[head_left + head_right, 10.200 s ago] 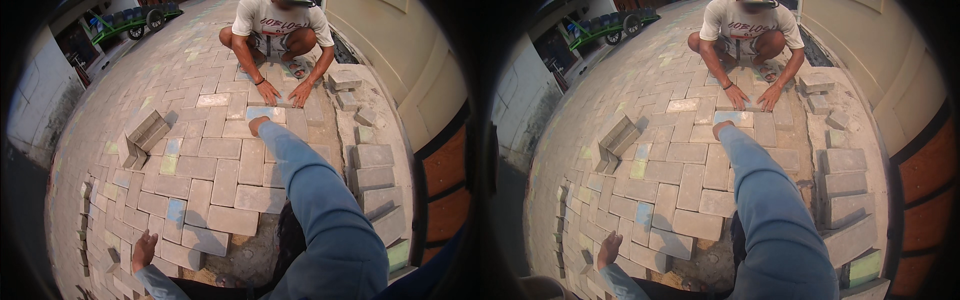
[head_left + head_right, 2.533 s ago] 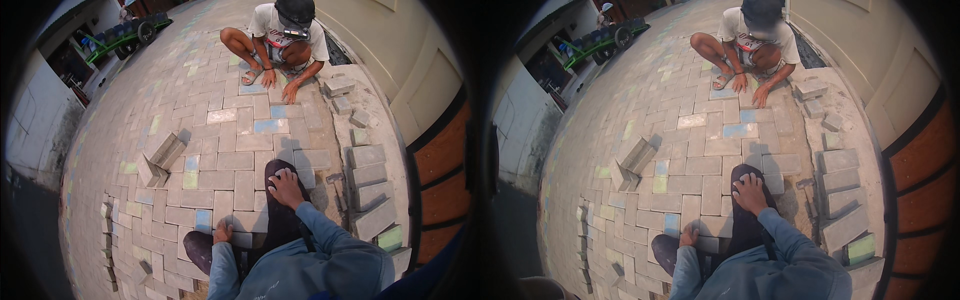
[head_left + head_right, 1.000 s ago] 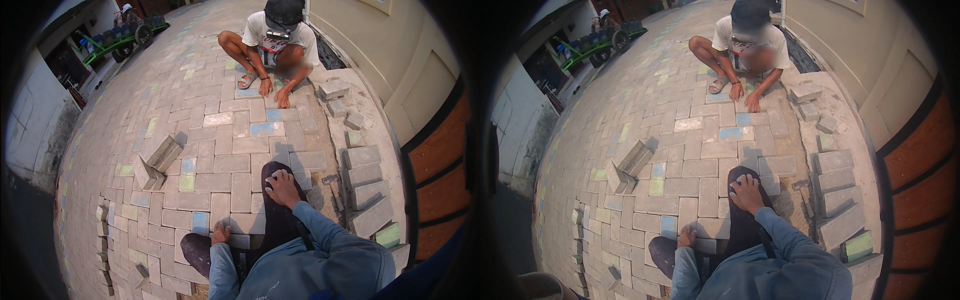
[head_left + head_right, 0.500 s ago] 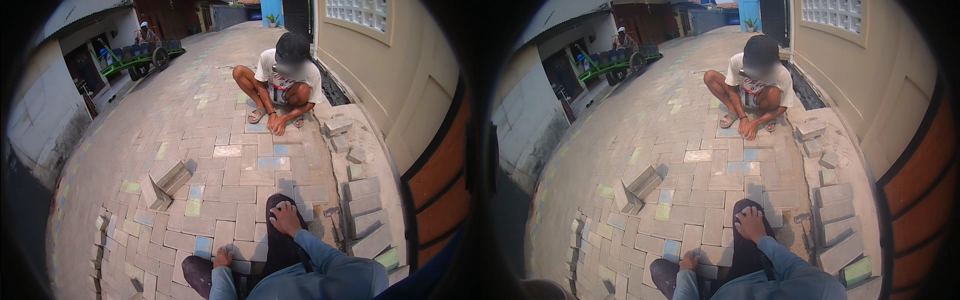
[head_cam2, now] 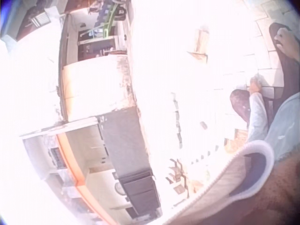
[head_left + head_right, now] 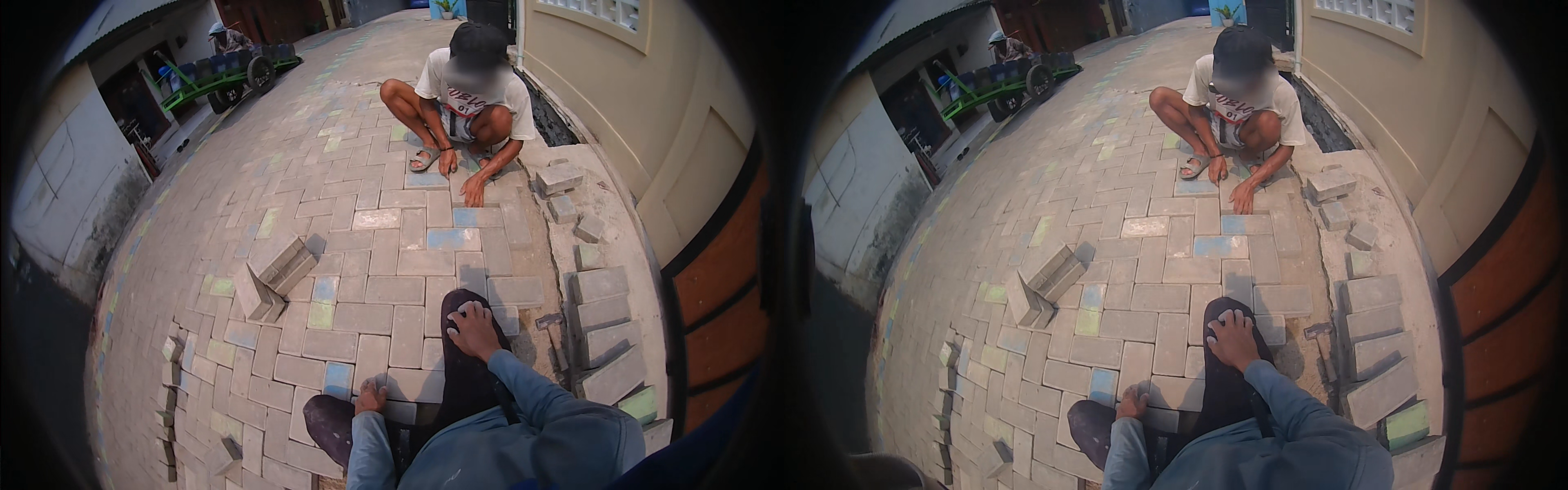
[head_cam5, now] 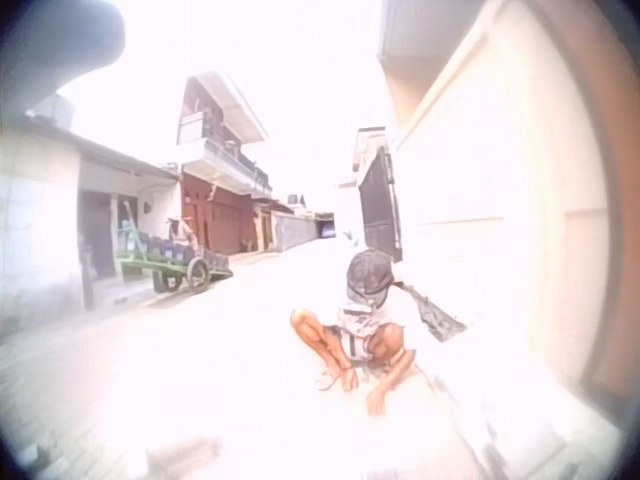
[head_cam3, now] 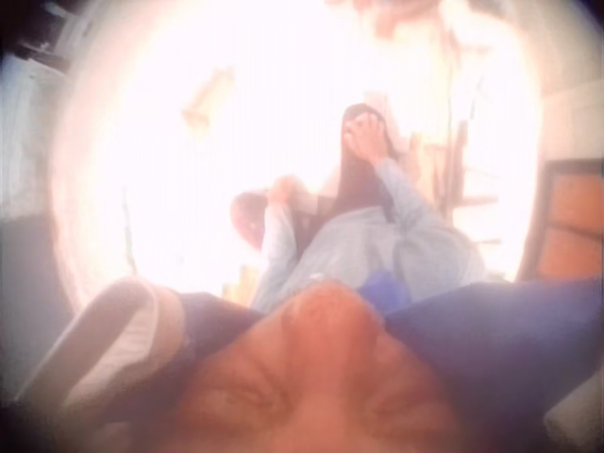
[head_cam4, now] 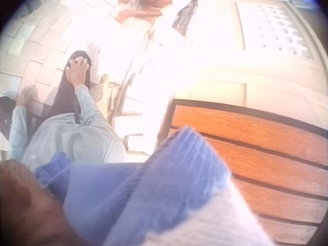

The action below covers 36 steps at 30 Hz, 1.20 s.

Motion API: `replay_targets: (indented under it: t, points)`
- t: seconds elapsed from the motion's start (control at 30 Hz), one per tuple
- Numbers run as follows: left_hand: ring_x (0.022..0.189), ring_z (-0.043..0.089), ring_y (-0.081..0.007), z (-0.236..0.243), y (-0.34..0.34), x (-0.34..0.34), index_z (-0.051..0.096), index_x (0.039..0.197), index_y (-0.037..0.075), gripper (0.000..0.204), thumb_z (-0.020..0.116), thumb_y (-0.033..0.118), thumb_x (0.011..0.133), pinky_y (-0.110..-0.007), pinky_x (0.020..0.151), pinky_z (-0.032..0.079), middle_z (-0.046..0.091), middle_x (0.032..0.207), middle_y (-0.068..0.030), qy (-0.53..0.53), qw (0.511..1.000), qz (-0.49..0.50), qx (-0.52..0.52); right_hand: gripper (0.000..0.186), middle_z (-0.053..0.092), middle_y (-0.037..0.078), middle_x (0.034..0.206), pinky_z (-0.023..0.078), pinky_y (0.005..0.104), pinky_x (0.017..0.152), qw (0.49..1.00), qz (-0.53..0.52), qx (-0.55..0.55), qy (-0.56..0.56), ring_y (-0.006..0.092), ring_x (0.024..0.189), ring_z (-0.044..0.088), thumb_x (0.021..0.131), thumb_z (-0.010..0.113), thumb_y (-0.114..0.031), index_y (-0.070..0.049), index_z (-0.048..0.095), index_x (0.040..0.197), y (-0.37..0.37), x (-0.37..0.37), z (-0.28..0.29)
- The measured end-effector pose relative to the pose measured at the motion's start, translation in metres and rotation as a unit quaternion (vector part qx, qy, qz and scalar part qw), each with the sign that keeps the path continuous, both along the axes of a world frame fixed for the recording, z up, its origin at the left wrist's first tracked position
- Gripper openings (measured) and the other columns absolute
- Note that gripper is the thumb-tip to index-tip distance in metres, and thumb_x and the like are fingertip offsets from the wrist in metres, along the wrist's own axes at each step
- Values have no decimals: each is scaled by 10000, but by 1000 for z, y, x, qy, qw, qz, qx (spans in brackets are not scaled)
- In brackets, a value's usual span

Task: The person is laying paving stones on a prepared sand bed in a herringbone pattern. They use a trowel to spread sand and a hammer to tap the stones into place, ensuring they are level and secure.

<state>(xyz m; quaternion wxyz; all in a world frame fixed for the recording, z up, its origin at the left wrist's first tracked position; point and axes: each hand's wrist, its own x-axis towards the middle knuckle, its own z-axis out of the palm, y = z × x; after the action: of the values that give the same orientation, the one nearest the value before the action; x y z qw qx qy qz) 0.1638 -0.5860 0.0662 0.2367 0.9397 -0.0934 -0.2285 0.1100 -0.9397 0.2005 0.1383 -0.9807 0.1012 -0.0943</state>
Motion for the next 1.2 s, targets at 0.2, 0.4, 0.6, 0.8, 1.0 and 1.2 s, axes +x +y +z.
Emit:
replay_targets:
  t: [0.2, 0.4, 0.6, 0.8, 1.0, 1.2]
  points:
    - [1428, 470, -420, 0, 2, -3, 539, 1456, 1, 662, 618, 441, 967, -489, 1175, 401, 489, 1533, -274, -11, 1000, -10, -4, 394, 521, 153, 1257, 370, 562, 1034, 1000, 4, 6, -6, 392, 1271, 441, 907, 709, -359, -146, 672, 1237, 3, -3, 7]
    - [1422, 478, -420, 8, 0, -4, 540, 1470, 27, 654, 612, 442, 968, -492, 1163, 415, 461, 1559, -269, 1, 1000, -4, 0, 397, 520, 158, 1247, 360, 565, 1039, 1000, -1, 3, -13, 397, 1270, 442, 903, 711, -355, -141, 668, 1234, 2, -3, 3]
    - [1419, 484, -420, 2, -1, -1, 529, 1492, 55, 655, 606, 445, 971, -497, 1159, 419, 446, 1575, -262, 0, 1000, -7, 26, 391, 516, 152, 1243, 360, 561, 1030, 1000, 1, -12, -25, 387, 1260, 444, 902, 713, -349, -140, 671, 1230, 2, -2, 2]
    - [1422, 483, -420, -4, 5, 0, 538, 1485, 50, 652, 604, 448, 972, -498, 1166, 412, 446, 1577, -260, -13, 1000, -9, 7, 385, 512, 134, 1233, 367, 551, 1022, 1000, 2, -13, -22, 371, 1233, 449, 904, 714, -344, -140, 674, 1228, 5, -1, 3]
    - [1418, 484, -429, -1, 0, 0, 543, 1481, 49, 643, 606, 440, 974, -502, 1163, 415, 447, 1577, -258, 0, 1000, -7, 6, 380, 514, 132, 1229, 368, 543, 1017, 1000, 1, -5, -19, 366, 1228, 449, 902, 717, -342, -135, 675, 1218, 3, -3, 5]
    - [1406, 496, -429, -7, 5, 3, 547, 1476, 45, 634, 612, 427, 973, -499, 1157, 424, 454, 1570, -260, -9, 1000, -8, 8, 378, 519, 142, 1243, 371, 534, 1025, 1000, 8, -2, -22, 370, 1251, 450, 904, 722, -346, -137, 670, 1214, 5, -1, 9]
